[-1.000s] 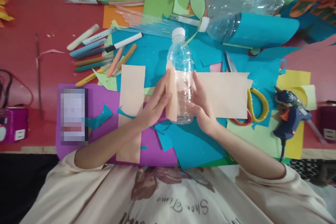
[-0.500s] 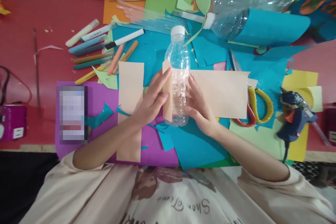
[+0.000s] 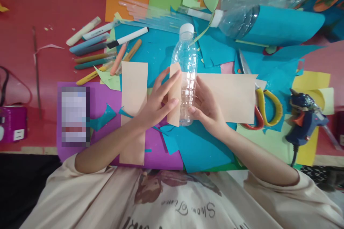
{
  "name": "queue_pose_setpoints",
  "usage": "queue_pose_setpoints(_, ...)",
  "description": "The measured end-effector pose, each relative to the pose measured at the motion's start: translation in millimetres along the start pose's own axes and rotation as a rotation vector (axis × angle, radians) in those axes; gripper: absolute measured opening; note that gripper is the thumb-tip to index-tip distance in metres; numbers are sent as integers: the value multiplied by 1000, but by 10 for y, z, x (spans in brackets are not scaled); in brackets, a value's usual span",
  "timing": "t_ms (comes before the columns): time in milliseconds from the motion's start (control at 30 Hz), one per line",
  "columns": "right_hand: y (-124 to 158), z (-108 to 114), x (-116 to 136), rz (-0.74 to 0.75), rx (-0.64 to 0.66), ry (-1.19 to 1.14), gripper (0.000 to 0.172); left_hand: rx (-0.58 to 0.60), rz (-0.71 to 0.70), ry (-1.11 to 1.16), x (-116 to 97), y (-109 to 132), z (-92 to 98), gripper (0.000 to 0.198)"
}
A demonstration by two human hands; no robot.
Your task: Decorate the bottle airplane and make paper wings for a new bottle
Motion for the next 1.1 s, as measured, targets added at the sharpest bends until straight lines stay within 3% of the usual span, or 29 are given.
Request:
queue_pose_setpoints(300,-9,79,-58,0,-59,27,79,-7,-55,-73,-29,-16,22,62)
queue_pose_setpoints(433,2,44,-76,22,-26,28,77,-16,-147,-128,-79,-20,30,62)
queue_pose_setpoints(700,-3,74,-96,12,-99,-69,75,4,-249,-203,-72,-20,-11,66)
queue_pose_setpoints(1100,-21,70,-83,60,-124,-17,70,-74,-201,-310,-26,6,-25,66)
Point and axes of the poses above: each hand's wrist, its own y-axis away from the middle knuckle, its own z-axis out of the back of the hand, x = y × z, the point moved 10 cm from there along -y, towards the middle knuckle, and after that the axes turned 10 degrees about -x, right-handed, at the moved point
